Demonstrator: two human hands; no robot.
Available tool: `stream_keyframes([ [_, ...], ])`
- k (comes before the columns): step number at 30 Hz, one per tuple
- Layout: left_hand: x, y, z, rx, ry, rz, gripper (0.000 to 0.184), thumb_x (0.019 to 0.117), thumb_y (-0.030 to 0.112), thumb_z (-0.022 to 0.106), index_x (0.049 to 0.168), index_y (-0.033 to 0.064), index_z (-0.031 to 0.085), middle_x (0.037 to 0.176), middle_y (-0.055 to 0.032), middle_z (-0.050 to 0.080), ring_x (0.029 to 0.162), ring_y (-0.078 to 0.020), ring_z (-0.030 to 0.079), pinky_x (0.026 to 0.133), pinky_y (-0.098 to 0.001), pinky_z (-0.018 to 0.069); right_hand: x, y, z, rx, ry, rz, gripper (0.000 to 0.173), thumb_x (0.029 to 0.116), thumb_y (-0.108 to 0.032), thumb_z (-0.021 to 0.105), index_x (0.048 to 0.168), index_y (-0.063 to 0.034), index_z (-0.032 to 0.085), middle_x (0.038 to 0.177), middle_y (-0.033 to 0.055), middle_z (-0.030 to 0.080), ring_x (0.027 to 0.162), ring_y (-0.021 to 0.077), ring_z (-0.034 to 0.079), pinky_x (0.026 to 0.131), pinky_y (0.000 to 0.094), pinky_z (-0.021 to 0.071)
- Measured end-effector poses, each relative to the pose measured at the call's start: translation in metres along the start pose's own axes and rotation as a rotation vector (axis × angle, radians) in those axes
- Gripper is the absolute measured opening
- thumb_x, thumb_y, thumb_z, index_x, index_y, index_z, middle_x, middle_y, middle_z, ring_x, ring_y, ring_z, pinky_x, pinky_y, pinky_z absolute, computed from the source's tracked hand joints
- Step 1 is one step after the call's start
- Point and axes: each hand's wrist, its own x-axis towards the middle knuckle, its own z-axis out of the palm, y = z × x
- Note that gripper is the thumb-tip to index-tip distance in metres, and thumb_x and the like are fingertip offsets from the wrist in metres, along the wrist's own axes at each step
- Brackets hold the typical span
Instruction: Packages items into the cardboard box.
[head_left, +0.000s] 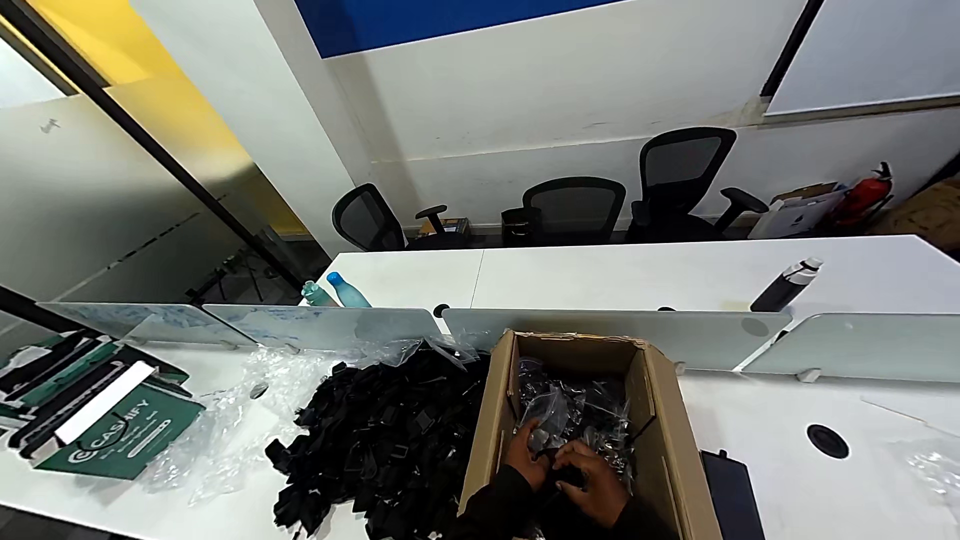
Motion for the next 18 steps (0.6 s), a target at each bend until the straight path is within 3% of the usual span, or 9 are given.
stream_keyframes([
  [4, 0.003, -0.003, 0.000, 0.002, 0.006, 0.046, 0.066, 0.0887, 0.002, 0.067, 0.151, 0.0000, 0.043, 0.150, -0.0193, 0.052, 0.133, -0.0268, 0.058, 0.107, -0.0432, 0.0521, -0.002, -0.004, 0.000, -0.060, 0.070, -0.010, 0.034, 0.0825, -0.007, 0.074, 0.116, -0.0036, 0.073, 0.117, 0.0140, 0.072, 0.111, 0.0221, 0.069, 0.100, 0.0374, 0.0561],
  [8, 0.002, -0.005, 0.002, -0.055, 0.005, 0.064, 0.062, 0.0909, 0.001, 0.066, 0.149, -0.0016, 0.045, 0.148, -0.0192, 0.054, 0.128, -0.0252, 0.061, 0.103, -0.0410, 0.0556, -0.002, -0.006, 0.000, -0.064, 0.115, 0.108, 0.031, 0.0823, -0.004, 0.070, 0.113, -0.0034, 0.072, 0.114, 0.0118, 0.073, 0.105, 0.0199, 0.071, 0.097, 0.0375, 0.0583],
  [14, 0.005, -0.012, 0.002, -0.072, 0.046, 0.126, 0.054, 0.0919, -0.002, 0.059, 0.145, -0.0041, 0.049, 0.143, -0.0199, 0.058, 0.129, -0.0250, 0.060, 0.106, -0.0405, 0.0528, -0.003, 0.000, 0.002, -0.112, 0.023, -0.060, 0.032, 0.0859, -0.018, 0.078, 0.114, -0.0031, 0.074, 0.126, 0.0119, 0.071, 0.121, 0.0204, 0.066, 0.107, 0.0369, 0.0527],
  [18, 0.006, -0.012, 0.002, -0.119, 0.054, 0.147, 0.054, 0.0912, -0.006, 0.056, 0.145, -0.0050, 0.049, 0.142, -0.0198, 0.059, 0.129, -0.0240, 0.061, 0.105, -0.0390, 0.0534, -0.002, -0.001, 0.001, -0.146, 0.018, -0.074, 0.028, 0.0865, -0.016, 0.077, 0.112, -0.0049, 0.075, 0.127, 0.0103, 0.070, 0.123, 0.0210, 0.065, 0.107, 0.0373, 0.0519],
])
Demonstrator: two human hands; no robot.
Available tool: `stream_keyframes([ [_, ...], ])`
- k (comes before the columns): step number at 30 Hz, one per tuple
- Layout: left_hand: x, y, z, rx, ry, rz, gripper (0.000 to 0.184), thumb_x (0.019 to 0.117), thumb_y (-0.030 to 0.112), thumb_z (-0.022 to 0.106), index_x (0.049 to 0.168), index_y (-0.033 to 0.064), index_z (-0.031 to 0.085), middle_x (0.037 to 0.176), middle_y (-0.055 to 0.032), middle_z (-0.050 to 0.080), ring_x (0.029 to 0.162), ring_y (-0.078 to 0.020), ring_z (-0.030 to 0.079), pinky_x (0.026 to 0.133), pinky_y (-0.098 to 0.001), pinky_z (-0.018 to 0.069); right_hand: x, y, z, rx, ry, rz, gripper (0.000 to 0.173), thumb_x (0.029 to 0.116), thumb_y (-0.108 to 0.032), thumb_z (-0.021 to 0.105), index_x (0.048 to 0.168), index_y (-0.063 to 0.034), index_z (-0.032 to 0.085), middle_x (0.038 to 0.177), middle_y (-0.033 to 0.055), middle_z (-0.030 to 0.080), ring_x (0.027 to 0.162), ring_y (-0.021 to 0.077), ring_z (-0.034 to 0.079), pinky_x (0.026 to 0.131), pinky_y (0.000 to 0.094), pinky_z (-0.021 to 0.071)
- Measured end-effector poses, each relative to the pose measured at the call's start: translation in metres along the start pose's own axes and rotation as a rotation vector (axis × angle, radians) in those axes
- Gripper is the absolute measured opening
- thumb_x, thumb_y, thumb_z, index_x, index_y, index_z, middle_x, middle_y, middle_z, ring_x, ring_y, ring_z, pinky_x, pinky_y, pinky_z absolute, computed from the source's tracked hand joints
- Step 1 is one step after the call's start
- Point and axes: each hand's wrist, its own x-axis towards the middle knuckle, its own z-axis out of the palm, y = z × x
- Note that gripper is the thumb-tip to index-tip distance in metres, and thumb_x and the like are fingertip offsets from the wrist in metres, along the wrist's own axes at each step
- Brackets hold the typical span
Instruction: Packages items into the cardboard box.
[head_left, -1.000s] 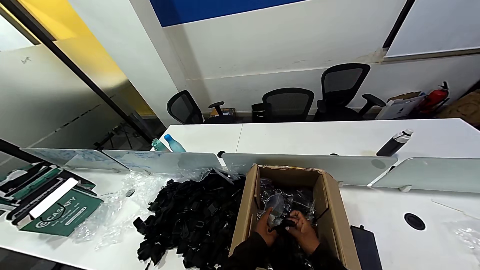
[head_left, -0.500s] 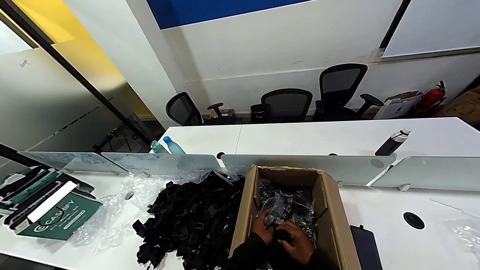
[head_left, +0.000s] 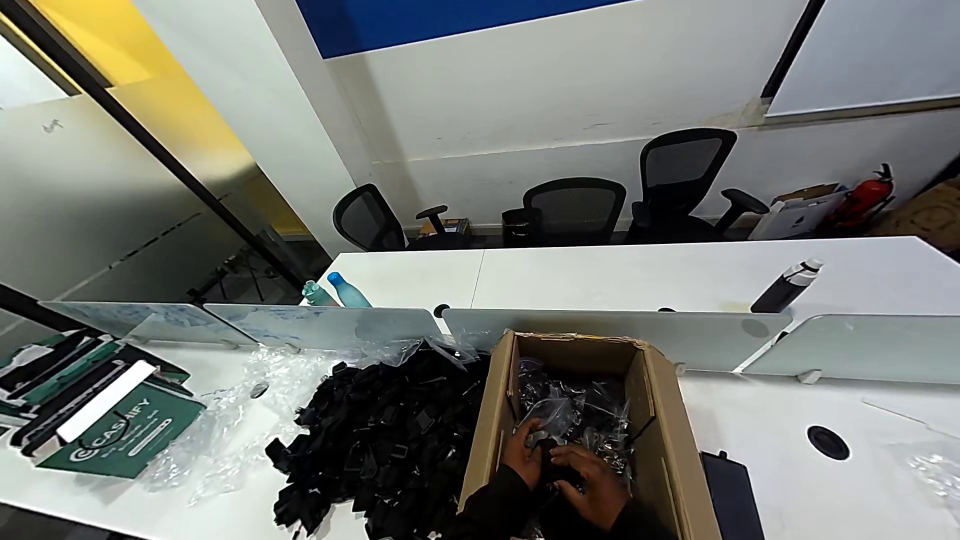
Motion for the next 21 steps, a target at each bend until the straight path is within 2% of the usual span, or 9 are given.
stream_keyframes([
  [5, 0.000, -0.003, -0.003, -0.063, -0.021, 0.100, 0.051, 0.0929, 0.001, 0.049, 0.143, -0.0102, 0.049, 0.141, -0.0239, 0.059, 0.134, -0.0270, 0.056, 0.114, -0.0399, 0.0443, 0.001, 0.001, -0.002, 0.008, -0.018, 0.026, 0.025, 0.0871, -0.009, 0.074, 0.112, -0.0050, 0.077, 0.127, 0.0107, 0.071, 0.123, 0.0225, 0.065, 0.109, 0.0382, 0.0505],
  [7, -0.003, 0.002, -0.003, -0.090, -0.030, 0.057, 0.055, 0.0934, 0.007, 0.058, 0.145, -0.0086, 0.048, 0.142, -0.0231, 0.058, 0.130, -0.0257, 0.059, 0.108, -0.0388, 0.0499, 0.000, 0.001, -0.003, 0.007, -0.031, 0.030, 0.025, 0.0872, -0.008, 0.074, 0.111, -0.0056, 0.077, 0.127, 0.0105, 0.071, 0.124, 0.0231, 0.065, 0.110, 0.0395, 0.0499],
  [9, -0.004, 0.007, -0.003, -0.108, -0.046, 0.012, 0.065, 0.0890, 0.006, 0.067, 0.148, -0.0059, 0.043, 0.146, -0.0210, 0.055, 0.121, -0.0245, 0.065, 0.097, -0.0392, 0.0579, 0.000, 0.000, -0.004, 0.008, -0.025, 0.012, 0.024, 0.0859, -0.006, 0.074, 0.110, -0.0059, 0.077, 0.126, 0.0101, 0.072, 0.123, 0.0237, 0.065, 0.109, 0.0413, 0.0506],
  [12, -0.005, 0.003, -0.001, -0.158, -0.040, 0.058, 0.069, 0.0857, 0.001, 0.069, 0.148, -0.0059, 0.042, 0.147, -0.0210, 0.053, 0.111, -0.0234, 0.070, 0.089, -0.0388, 0.0613, 0.002, 0.001, -0.005, 0.070, 0.009, -0.010, 0.033, 0.0821, -0.001, 0.072, 0.115, -0.0055, 0.075, 0.128, 0.0095, 0.070, 0.125, 0.0225, 0.063, 0.110, 0.0408, 0.0504],
  [14, -0.004, 0.002, 0.000, -0.241, -0.045, 0.112, 0.068, 0.0839, -0.003, 0.067, 0.148, -0.0072, 0.042, 0.148, -0.0210, 0.052, 0.111, -0.0226, 0.069, 0.089, -0.0380, 0.0619, 0.001, 0.003, -0.005, 0.196, 0.112, 0.020, 0.049, 0.0761, 0.002, 0.067, 0.125, -0.0005, 0.067, 0.134, 0.0152, 0.064, 0.130, 0.0240, 0.059, 0.111, 0.0410, 0.0498],
  [16, -0.005, 0.004, 0.000, -0.360, -0.048, 0.184, 0.069, 0.0823, -0.007, 0.066, 0.147, -0.0089, 0.041, 0.148, -0.0205, 0.052, 0.102, -0.0204, 0.072, 0.082, -0.0364, 0.0629, 0.002, -0.002, -0.007, 0.266, 0.289, 0.168, 0.056, 0.0722, 0.002, 0.063, 0.128, 0.0033, 0.059, 0.137, 0.0193, 0.059, 0.128, 0.0261, 0.058, 0.105, 0.0412, 0.0524],
  [17, -0.007, 0.005, -0.001, -0.413, -0.051, 0.228, 0.070, 0.0824, -0.008, 0.065, 0.147, -0.0100, 0.040, 0.149, -0.0207, 0.052, 0.102, -0.0200, 0.072, 0.082, -0.0362, 0.0629, 0.004, -0.005, -0.010, 0.282, 0.357, 0.309, 0.056, 0.0752, 0.002, 0.063, 0.131, 0.0043, 0.055, 0.136, 0.0207, 0.058, 0.126, 0.0284, 0.059, 0.101, 0.0433, 0.0537],
  [19, -0.008, 0.006, -0.003, -0.489, -0.039, 0.309, 0.069, 0.0815, -0.009, 0.065, 0.146, -0.0130, 0.039, 0.149, -0.0219, 0.051, 0.108, -0.0212, 0.071, 0.084, -0.0368, 0.0625, 0.009, -0.007, -0.017, 0.356, 0.400, 0.653, 0.052, 0.0921, -0.009, 0.063, 0.139, 0.0057, 0.048, 0.135, 0.0250, 0.057, 0.121, 0.0335, 0.061, 0.099, 0.0472, 0.0536],
  [21, -0.008, 0.006, -0.004, -0.525, -0.034, 0.360, 0.071, 0.0803, -0.008, 0.064, 0.145, -0.0150, 0.037, 0.149, -0.0230, 0.050, 0.116, -0.0213, 0.067, 0.089, -0.0362, 0.0608, 0.013, -0.009, -0.022, 0.562, 0.315, 0.993, 0.054, 0.1071, -0.033, 0.050, 0.148, 0.0010, 0.040, 0.132, 0.0244, 0.060, 0.111, 0.0329, 0.065, 0.092, 0.0485, 0.0546],
])
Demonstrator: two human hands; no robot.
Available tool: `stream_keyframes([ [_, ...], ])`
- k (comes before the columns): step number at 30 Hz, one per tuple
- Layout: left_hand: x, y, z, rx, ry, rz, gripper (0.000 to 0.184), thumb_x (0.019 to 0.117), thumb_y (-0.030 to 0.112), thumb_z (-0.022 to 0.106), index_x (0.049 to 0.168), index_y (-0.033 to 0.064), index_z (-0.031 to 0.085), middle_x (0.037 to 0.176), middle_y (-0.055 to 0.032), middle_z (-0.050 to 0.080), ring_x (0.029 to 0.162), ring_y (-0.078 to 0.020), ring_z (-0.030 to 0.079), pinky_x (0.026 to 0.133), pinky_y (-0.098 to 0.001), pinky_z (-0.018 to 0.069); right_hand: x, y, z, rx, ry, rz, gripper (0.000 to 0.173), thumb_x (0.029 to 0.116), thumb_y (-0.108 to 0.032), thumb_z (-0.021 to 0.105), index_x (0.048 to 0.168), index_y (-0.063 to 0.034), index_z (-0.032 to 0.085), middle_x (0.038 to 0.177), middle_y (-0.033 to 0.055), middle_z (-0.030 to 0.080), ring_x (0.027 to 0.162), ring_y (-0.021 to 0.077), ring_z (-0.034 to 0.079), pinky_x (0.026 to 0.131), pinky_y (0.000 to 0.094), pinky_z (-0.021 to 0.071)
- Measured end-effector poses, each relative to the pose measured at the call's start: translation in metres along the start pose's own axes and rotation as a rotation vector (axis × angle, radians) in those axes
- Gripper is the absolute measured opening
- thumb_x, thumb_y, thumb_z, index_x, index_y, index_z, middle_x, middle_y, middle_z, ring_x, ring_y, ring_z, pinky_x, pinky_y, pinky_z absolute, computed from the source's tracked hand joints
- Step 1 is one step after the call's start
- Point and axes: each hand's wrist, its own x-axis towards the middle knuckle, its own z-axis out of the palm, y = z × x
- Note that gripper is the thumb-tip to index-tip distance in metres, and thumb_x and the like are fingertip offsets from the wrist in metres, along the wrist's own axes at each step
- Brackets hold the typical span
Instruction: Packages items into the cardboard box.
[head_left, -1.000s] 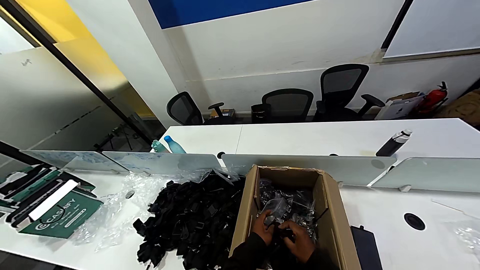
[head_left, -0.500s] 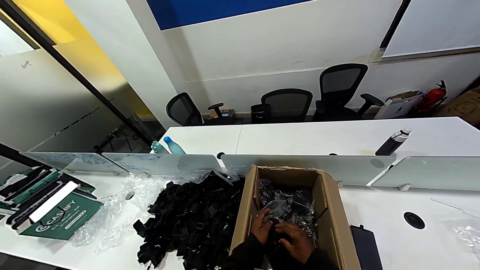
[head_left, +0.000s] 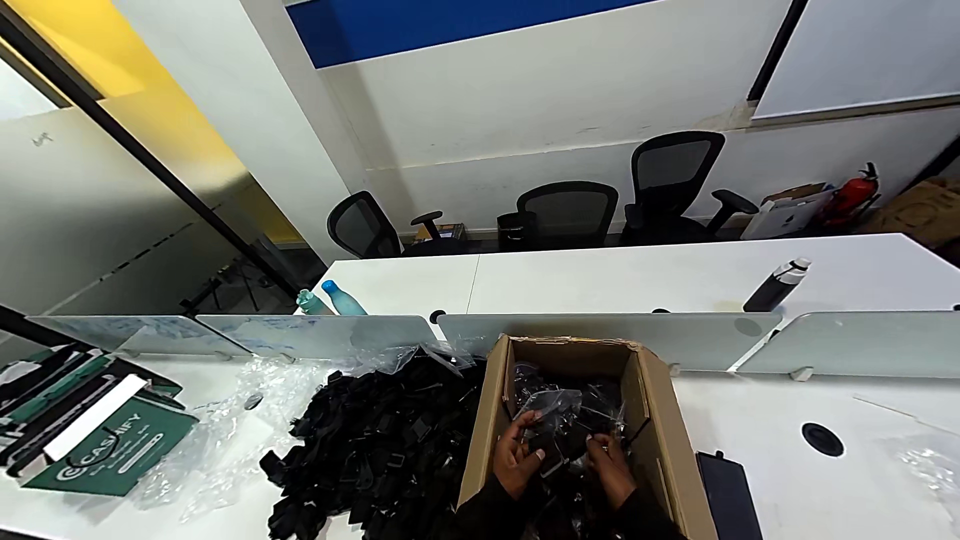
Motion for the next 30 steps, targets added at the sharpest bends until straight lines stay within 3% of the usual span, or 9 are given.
stream_keyframes([
  [4, -0.001, 0.001, 0.003, 0.066, -0.013, -0.045, 0.071, 0.0820, -0.007, 0.065, 0.147, -0.0126, 0.037, 0.151, -0.0208, 0.049, 0.091, -0.0144, 0.073, 0.077, -0.0326, 0.0625, -0.006, -0.011, 0.004, 0.331, -0.211, 0.351, 0.067, 0.1088, -0.056, 0.023, 0.154, -0.0065, 0.032, 0.127, 0.0272, 0.058, 0.100, 0.0380, 0.065, 0.082, 0.0542, 0.0535],
  [8, -0.001, 0.001, 0.006, 0.210, -0.036, -0.201, 0.074, 0.0834, -0.004, 0.067, 0.151, -0.0062, 0.037, 0.155, -0.0189, 0.046, 0.094, -0.0180, 0.074, 0.081, -0.0357, 0.0638, -0.002, -0.005, 0.006, 0.437, -0.099, 0.089, 0.048, 0.1087, -0.021, 0.042, 0.152, -0.0004, 0.037, 0.141, 0.0263, 0.050, 0.117, 0.0360, 0.060, 0.089, 0.0532, 0.0552],
  [11, 0.000, -0.001, 0.006, 0.317, -0.026, -0.276, 0.076, 0.0844, -0.001, 0.070, 0.153, -0.0034, 0.036, 0.156, -0.0196, 0.045, 0.110, -0.0218, 0.071, 0.090, -0.0377, 0.0622, 0.002, 0.003, 0.007, 0.289, -0.116, -0.153, 0.032, 0.1023, -0.009, 0.050, 0.131, 0.0030, 0.058, 0.114, 0.0180, 0.068, 0.096, 0.0245, 0.070, 0.078, 0.0425, 0.0613],
  [14, 0.002, -0.003, 0.006, 0.410, -0.017, -0.329, 0.078, 0.0846, 0.002, 0.071, 0.154, -0.0001, 0.037, 0.157, -0.0195, 0.043, 0.119, -0.0243, 0.067, 0.096, -0.0391, 0.0597, 0.004, 0.011, 0.008, 0.033, -0.187, -0.451, 0.028, 0.0913, -0.005, 0.060, 0.117, 0.0008, 0.071, 0.111, 0.0102, 0.073, 0.101, 0.0127, 0.070, 0.091, 0.0321, 0.0586],
  [16, 0.002, -0.002, 0.005, 0.486, -0.014, -0.336, 0.078, 0.0844, 0.004, 0.072, 0.154, 0.0013, 0.038, 0.156, -0.0200, 0.045, 0.115, -0.0252, 0.068, 0.095, -0.0400, 0.0594, 0.006, 0.016, 0.009, -0.126, -0.250, -0.560, 0.031, 0.0898, -0.004, 0.063, 0.119, -0.0007, 0.073, 0.128, 0.0139, 0.069, 0.121, 0.0164, 0.064, 0.105, 0.0334, 0.0533],
  [19, 0.002, 0.002, 0.006, 0.610, -0.059, -0.347, 0.078, 0.0846, 0.006, 0.072, 0.155, 0.0036, 0.038, 0.155, -0.0200, 0.045, 0.115, -0.0276, 0.067, 0.095, -0.0426, 0.0584, 0.008, 0.022, 0.010, -0.338, -0.291, -0.576, 0.044, 0.0887, -0.003, 0.064, 0.132, -0.0064, 0.069, 0.143, 0.0162, 0.059, 0.133, 0.0222, 0.057, 0.110, 0.0380, 0.0495],
  [22, 0.001, 0.005, 0.008, 0.640, -0.088, -0.349, 0.077, 0.0850, 0.004, 0.071, 0.155, 0.0043, 0.039, 0.155, -0.0191, 0.046, 0.108, -0.0268, 0.069, 0.092, -0.0426, 0.0592, 0.003, 0.017, 0.011, -0.330, -0.284, -0.449, 0.066, 0.0837, -0.001, 0.065, 0.148, -0.0064, 0.050, 0.145, 0.0140, 0.057, 0.122, 0.0219, 0.064, 0.098, 0.0408, 0.0576],
  [26, 0.001, 0.003, 0.009, 0.555, -0.092, -0.311, 0.076, 0.0842, -0.003, 0.070, 0.154, 0.0021, 0.040, 0.156, -0.0189, 0.045, 0.114, -0.0257, 0.069, 0.095, -0.0412, 0.0599, -0.004, 0.009, 0.012, -0.259, -0.262, -0.332, 0.072, 0.0820, -0.004, 0.068, 0.148, -0.0055, 0.039, 0.130, 0.0155, 0.065, 0.102, 0.0239, 0.071, 0.085, 0.0436, 0.0602],
  [30, -0.004, 0.005, 0.009, 0.272, -0.124, -0.284, 0.084, 0.0778, -0.012, 0.064, 0.155, -0.0030, 0.031, 0.158, -0.0197, 0.041, 0.099, -0.0225, 0.074, 0.087, -0.0406, 0.0634, -0.005, 0.010, 0.013, -0.266, -0.274, -0.358, 0.070, 0.0813, -0.006, 0.072, 0.145, -0.0026, 0.042, 0.131, 0.0178, 0.062, 0.110, 0.0240, 0.068, 0.092, 0.0423, 0.0585],
])
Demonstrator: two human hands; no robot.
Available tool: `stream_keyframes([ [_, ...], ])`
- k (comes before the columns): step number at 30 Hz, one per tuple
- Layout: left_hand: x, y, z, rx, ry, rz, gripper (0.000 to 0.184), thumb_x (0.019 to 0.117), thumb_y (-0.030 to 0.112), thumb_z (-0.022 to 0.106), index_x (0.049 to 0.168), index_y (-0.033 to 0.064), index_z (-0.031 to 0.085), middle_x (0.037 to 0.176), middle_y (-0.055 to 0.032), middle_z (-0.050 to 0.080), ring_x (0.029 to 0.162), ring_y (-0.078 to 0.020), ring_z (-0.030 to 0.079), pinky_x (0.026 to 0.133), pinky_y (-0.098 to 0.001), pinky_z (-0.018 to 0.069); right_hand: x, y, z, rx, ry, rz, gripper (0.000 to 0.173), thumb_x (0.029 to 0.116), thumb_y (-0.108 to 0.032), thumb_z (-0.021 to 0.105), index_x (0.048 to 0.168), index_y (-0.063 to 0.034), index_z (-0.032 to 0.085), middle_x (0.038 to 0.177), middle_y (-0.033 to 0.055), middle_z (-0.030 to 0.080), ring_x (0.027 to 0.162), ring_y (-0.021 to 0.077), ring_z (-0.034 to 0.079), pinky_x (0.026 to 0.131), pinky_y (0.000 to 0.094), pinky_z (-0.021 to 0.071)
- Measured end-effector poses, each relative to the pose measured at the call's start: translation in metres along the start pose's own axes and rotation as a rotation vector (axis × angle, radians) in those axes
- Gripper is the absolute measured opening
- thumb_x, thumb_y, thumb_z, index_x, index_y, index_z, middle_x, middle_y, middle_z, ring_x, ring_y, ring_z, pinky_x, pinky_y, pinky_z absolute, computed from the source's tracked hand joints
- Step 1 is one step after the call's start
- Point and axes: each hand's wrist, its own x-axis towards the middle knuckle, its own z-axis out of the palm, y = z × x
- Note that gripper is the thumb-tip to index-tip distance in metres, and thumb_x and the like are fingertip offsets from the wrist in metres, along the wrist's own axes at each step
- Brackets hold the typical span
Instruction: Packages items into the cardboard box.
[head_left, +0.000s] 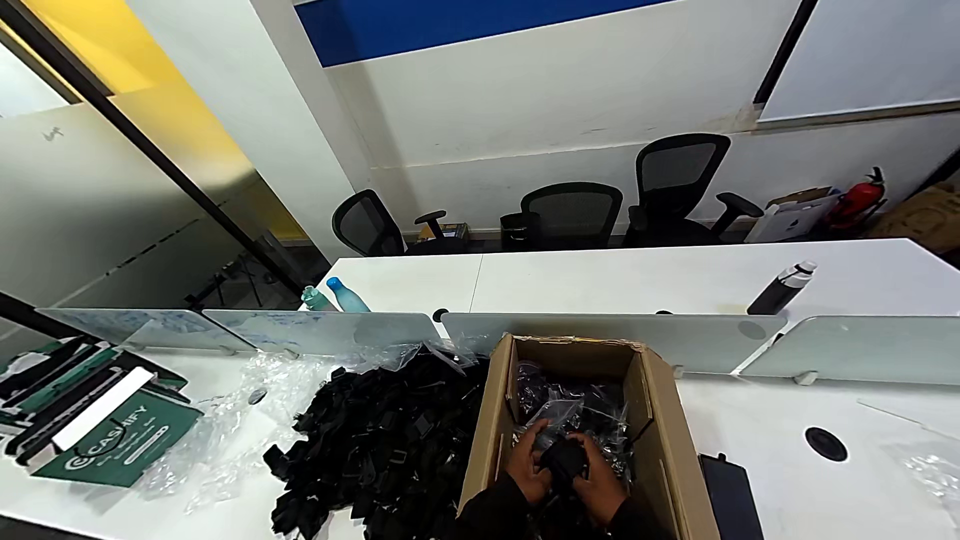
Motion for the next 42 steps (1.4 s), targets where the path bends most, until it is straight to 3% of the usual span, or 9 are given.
stream_keyframes([
  [6, 0.001, -0.006, -0.004, -0.067, -0.101, 0.046, 0.090, 0.0771, -0.005, 0.069, 0.155, -0.0059, 0.025, 0.159, -0.0217, 0.038, 0.102, -0.0227, 0.073, 0.087, -0.0402, 0.0634, -0.001, 0.000, -0.001, -0.042, 0.033, -0.006, 0.069, 0.0814, -0.013, 0.076, 0.141, -0.0018, 0.043, 0.125, 0.0166, 0.065, 0.108, 0.0232, 0.068, 0.094, 0.0414, 0.0574],
  [12, 0.001, -0.002, 0.000, -0.027, -0.142, -0.029, 0.093, 0.0777, -0.010, 0.069, 0.158, -0.0001, 0.023, 0.161, -0.0190, 0.037, 0.113, -0.0261, 0.070, 0.095, -0.0435, 0.0613, -0.002, -0.007, -0.004, 0.131, 0.107, 0.097, 0.073, 0.0796, -0.008, 0.075, 0.141, -0.0069, 0.034, 0.108, 0.0123, 0.072, 0.084, 0.0233, 0.074, 0.067, 0.0424, 0.0616],
  [18, 0.001, 0.003, 0.001, 0.100, -0.023, -0.125, 0.086, 0.0798, -0.009, 0.069, 0.156, 0.0017, 0.032, 0.159, -0.0179, 0.040, 0.109, -0.0263, 0.072, 0.094, -0.0430, 0.0619, 0.003, 0.007, -0.005, -0.217, 0.161, -0.195, 0.044, 0.0801, -0.001, 0.069, 0.123, -0.0018, 0.061, 0.141, 0.0191, 0.055, 0.120, 0.0280, 0.062, 0.096, 0.0419, 0.0566],
  [21, 0.000, 0.006, 0.000, 0.120, 0.032, -0.124, 0.081, 0.0805, -0.008, 0.071, 0.154, 0.0015, 0.037, 0.158, -0.0179, 0.043, 0.104, -0.0259, 0.073, 0.090, -0.0429, 0.0628, 0.002, 0.005, -0.005, -0.279, 0.152, -0.332, 0.028, 0.0810, 0.003, 0.065, 0.106, -0.0060, 0.074, 0.131, 0.0176, 0.061, 0.121, 0.0279, 0.061, 0.099, 0.0415, 0.0556],
  [28, -0.001, 0.004, 0.000, -0.031, 0.201, -0.035, 0.081, 0.0747, -0.016, 0.072, 0.149, -0.0052, 0.041, 0.152, -0.0220, 0.048, 0.103, -0.0260, 0.073, 0.088, -0.0406, 0.0642, 0.001, 0.013, 0.002, -0.326, 0.156, -0.617, 0.033, 0.0833, -0.006, 0.060, 0.109, -0.0131, 0.080, 0.137, 0.0157, 0.063, 0.129, 0.0308, 0.058, 0.108, 0.0469, 0.0496],
  [32, -0.003, -0.006, -0.004, -0.159, 0.152, 0.135, 0.084, 0.0702, -0.011, 0.066, 0.149, -0.0125, 0.035, 0.149, -0.0247, 0.048, 0.113, -0.0231, 0.069, 0.089, -0.0386, 0.0618, -0.004, 0.007, 0.007, -0.237, 0.142, -0.533, 0.028, 0.0870, -0.014, 0.063, 0.111, -0.0148, 0.079, 0.153, 0.0219, 0.047, 0.141, 0.0313, 0.048, 0.112, 0.0446, 0.0471],
  [36, -0.002, -0.010, -0.002, -0.088, 0.131, 0.142, 0.069, 0.0856, 0.008, 0.066, 0.148, -0.0097, 0.041, 0.149, -0.0221, 0.051, 0.110, -0.0178, 0.069, 0.087, -0.0350, 0.0608, -0.002, 0.010, 0.006, -0.151, 0.130, -0.453, 0.027, 0.0980, -0.024, 0.059, 0.111, -0.0113, 0.079, 0.157, 0.0238, 0.041, 0.142, 0.0282, 0.048, 0.114, 0.0403, 0.0461],
  [40, -0.002, -0.006, 0.001, -0.086, 0.149, 0.073, 0.067, 0.0875, 0.005, 0.071, 0.148, -0.0056, 0.043, 0.149, -0.0196, 0.052, 0.093, -0.0169, 0.072, 0.079, -0.0343, 0.0624, -0.009, -0.001, 0.012, -0.093, 0.204, -0.324, 0.025, 0.0971, -0.026, 0.063, 0.104, -0.0066, 0.078, 0.153, 0.0234, 0.047, 0.136, 0.0260, 0.053, 0.110, 0.0374, 0.0482],
  [42, -0.002, -0.004, 0.002, -0.125, 0.102, 0.092, 0.071, 0.0851, -0.002, 0.070, 0.149, -0.0065, 0.040, 0.152, -0.0198, 0.049, 0.092, -0.0189, 0.074, 0.080, -0.0363, 0.0643, -0.015, -0.009, 0.020, 0.029, 0.303, -0.189, 0.034, 0.0900, -0.019, 0.071, 0.117, 0.0009, 0.068, 0.141, 0.0224, 0.056, 0.127, 0.0250, 0.059, 0.104, 0.0382, 0.0522],
])
